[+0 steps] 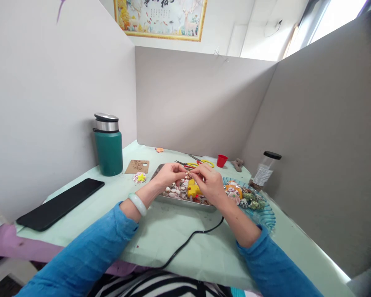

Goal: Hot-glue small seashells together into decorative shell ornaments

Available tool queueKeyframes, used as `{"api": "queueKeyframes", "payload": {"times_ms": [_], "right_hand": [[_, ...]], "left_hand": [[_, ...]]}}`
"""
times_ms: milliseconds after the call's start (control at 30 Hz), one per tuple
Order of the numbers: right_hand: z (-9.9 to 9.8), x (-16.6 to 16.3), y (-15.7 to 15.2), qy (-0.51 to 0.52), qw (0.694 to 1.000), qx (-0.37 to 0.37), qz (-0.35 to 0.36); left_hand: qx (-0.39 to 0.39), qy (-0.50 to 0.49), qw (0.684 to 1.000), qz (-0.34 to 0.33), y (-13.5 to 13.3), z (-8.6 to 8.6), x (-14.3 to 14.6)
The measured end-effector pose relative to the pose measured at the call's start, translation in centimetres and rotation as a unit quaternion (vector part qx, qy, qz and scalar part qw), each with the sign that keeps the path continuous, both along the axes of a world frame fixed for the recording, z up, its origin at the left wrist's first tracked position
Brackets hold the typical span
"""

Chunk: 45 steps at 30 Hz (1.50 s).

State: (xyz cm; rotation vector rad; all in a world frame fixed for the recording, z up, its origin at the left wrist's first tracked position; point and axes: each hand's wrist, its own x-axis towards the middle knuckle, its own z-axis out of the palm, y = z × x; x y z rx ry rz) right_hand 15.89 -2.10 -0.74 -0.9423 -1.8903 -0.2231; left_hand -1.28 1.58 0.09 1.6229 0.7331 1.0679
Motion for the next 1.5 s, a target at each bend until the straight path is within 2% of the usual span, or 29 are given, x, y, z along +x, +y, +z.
{"api": "queueKeyframes", "payload": {"times_ms": [300, 533, 667, 833, 1167, 1500], "right_hand": [[0.1, -0.2, -0.1, 0.005, 1.0, -0.006, -0.006], [0.7, -0.1, -0.5, 0.102, 0.994, -0.029, 0.012], [0.4, -0.1, -0.5, 0.044, 0.998, 0.002, 0.034], [-0.4, -0.5, -0.3, -0.01, 0.999, 0.027, 0.017], [-0.7, -0.3, 0.1, -0.024, 0.998, 0.057, 0.031], [-0.6, -0.3, 0.0, -0.02, 0.998, 0.037, 0.041]], "left_hand": [[-0.009, -0.008, 1.0, -0.004, 0.0, 0.0, 0.0], [-0.107, -0.106, 0.988, -0.044, 0.3, 0.2, -0.3], [-0.133, -0.131, 0.981, -0.055, 0.4, 0.3, -0.5], [-0.139, -0.122, 0.979, -0.081, 0.4, 0.1, -0.4], [-0.152, -0.109, 0.976, -0.109, 0.6, 0.0, -0.4], [-0.168, -0.116, 0.971, -0.12, 0.7, 0.0, -0.5]]}}
